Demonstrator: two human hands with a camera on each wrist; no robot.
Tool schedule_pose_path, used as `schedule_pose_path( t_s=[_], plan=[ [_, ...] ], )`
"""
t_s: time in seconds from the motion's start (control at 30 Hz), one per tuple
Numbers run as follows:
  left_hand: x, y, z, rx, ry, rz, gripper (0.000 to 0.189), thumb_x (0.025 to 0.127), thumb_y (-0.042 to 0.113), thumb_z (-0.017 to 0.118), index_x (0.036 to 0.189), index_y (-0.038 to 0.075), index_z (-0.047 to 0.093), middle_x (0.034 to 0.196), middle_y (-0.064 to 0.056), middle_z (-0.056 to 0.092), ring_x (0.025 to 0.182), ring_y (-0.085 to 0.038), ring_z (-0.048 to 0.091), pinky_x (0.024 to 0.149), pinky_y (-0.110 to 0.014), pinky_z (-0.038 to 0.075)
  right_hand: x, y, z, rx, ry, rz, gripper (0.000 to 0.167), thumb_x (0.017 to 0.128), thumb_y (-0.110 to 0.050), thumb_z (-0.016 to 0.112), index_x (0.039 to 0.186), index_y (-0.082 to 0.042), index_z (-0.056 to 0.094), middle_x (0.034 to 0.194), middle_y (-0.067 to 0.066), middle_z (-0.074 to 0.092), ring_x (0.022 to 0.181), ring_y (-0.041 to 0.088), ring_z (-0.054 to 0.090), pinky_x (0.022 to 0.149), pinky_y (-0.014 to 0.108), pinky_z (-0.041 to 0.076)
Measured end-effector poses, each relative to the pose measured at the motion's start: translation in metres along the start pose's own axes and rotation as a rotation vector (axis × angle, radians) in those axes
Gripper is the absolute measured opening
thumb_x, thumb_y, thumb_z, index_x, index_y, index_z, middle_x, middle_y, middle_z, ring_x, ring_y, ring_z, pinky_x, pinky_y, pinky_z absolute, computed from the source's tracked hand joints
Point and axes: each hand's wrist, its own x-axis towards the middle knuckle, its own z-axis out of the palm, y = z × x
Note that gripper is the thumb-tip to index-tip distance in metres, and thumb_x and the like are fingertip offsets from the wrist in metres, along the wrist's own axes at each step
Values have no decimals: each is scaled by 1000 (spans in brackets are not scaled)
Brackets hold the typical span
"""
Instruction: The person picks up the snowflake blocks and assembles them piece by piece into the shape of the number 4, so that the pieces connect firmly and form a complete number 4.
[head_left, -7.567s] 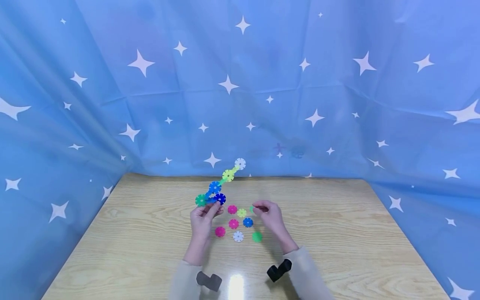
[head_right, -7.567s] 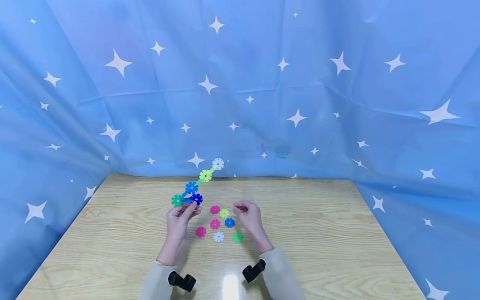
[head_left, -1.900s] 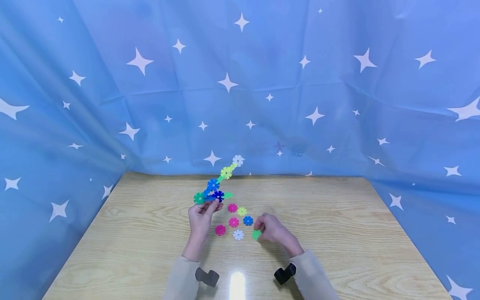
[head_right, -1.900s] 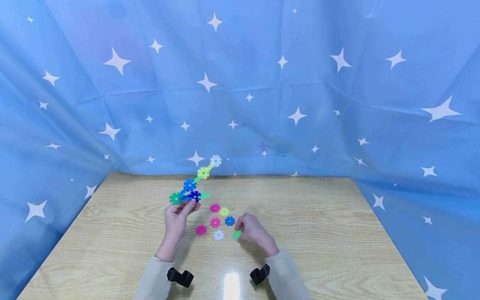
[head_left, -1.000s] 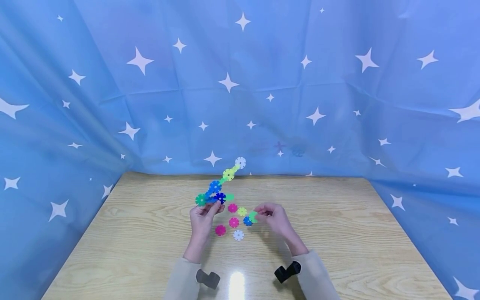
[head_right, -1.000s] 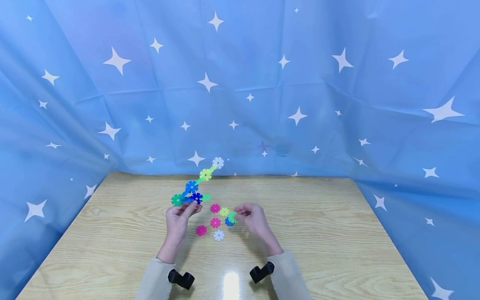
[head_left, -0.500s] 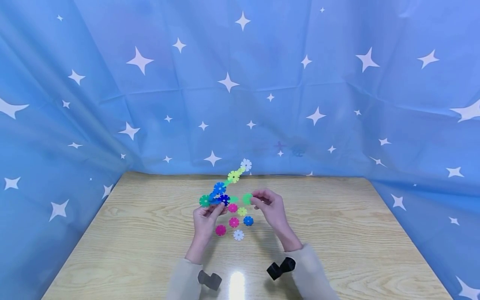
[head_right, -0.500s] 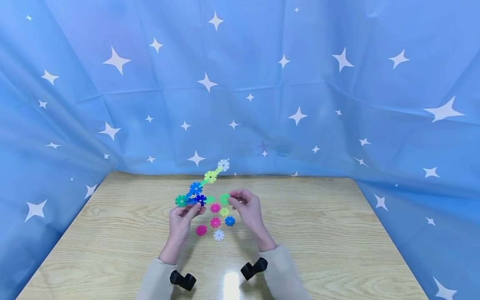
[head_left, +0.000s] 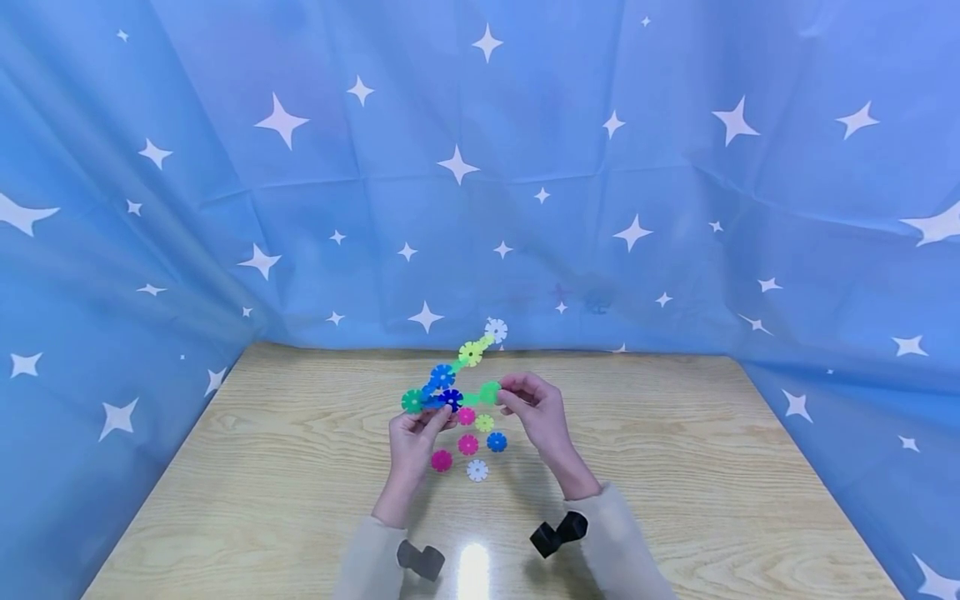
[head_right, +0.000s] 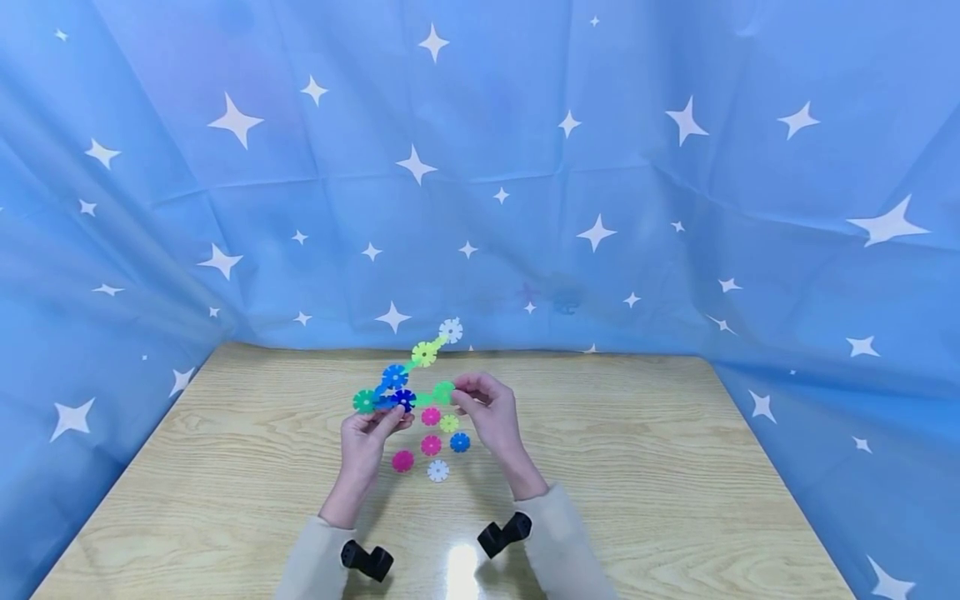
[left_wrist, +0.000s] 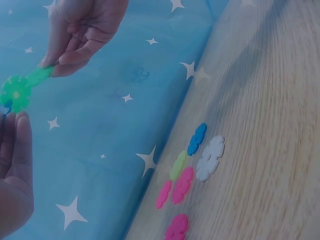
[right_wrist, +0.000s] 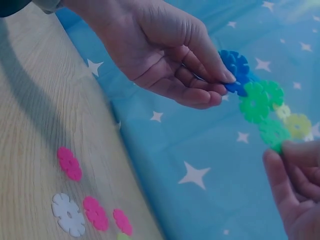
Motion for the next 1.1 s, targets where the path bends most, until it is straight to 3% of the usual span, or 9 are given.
schedule_pose_path(
  t_s=[0.2, 0.53, 0.8, 1.1],
  plan=[
    [1, 1, 1, 5, 0, 7, 17, 86, -4, 64, 90, -20, 60, 76, -12, 70, 66, -12, 68, 68, -31, 59, -1, 2, 0, 34, -23, -53, 18, 86, 0, 65, 100, 11, 62, 86, 16, 65, 69, 11, 62, 64, 24, 57],
    [1, 3, 2, -37, 18, -17, 20, 86, -5, 63, 93, -23, 58, 76, -3, 70, 66, -12, 68, 68, -29, 59, -4, 6, 5, 84, 24, -114, 17, 85, 7, 63, 100, 13, 61, 82, -3, 66, 69, 9, 62, 65, 23, 57],
    [0, 2, 1, -51, 25, -25, 19, 85, -6, 62, 93, -23, 58, 75, -7, 70, 65, -13, 67, 68, -29, 59, -7, 5, 6, 87, 38, -116, 18, 85, 3, 65, 99, 13, 61, 86, 7, 66, 71, 11, 63, 67, 25, 58],
    [-1, 3, 1, -48, 27, -35, 20, 86, -6, 62, 94, -23, 58, 75, -3, 70, 65, -11, 67, 68, -28, 59, -7, 7, 5, 93, 66, -111, 18, 84, 2, 66, 98, 13, 62, 85, 7, 67, 71, 11, 64, 67, 26, 59]
  ],
)
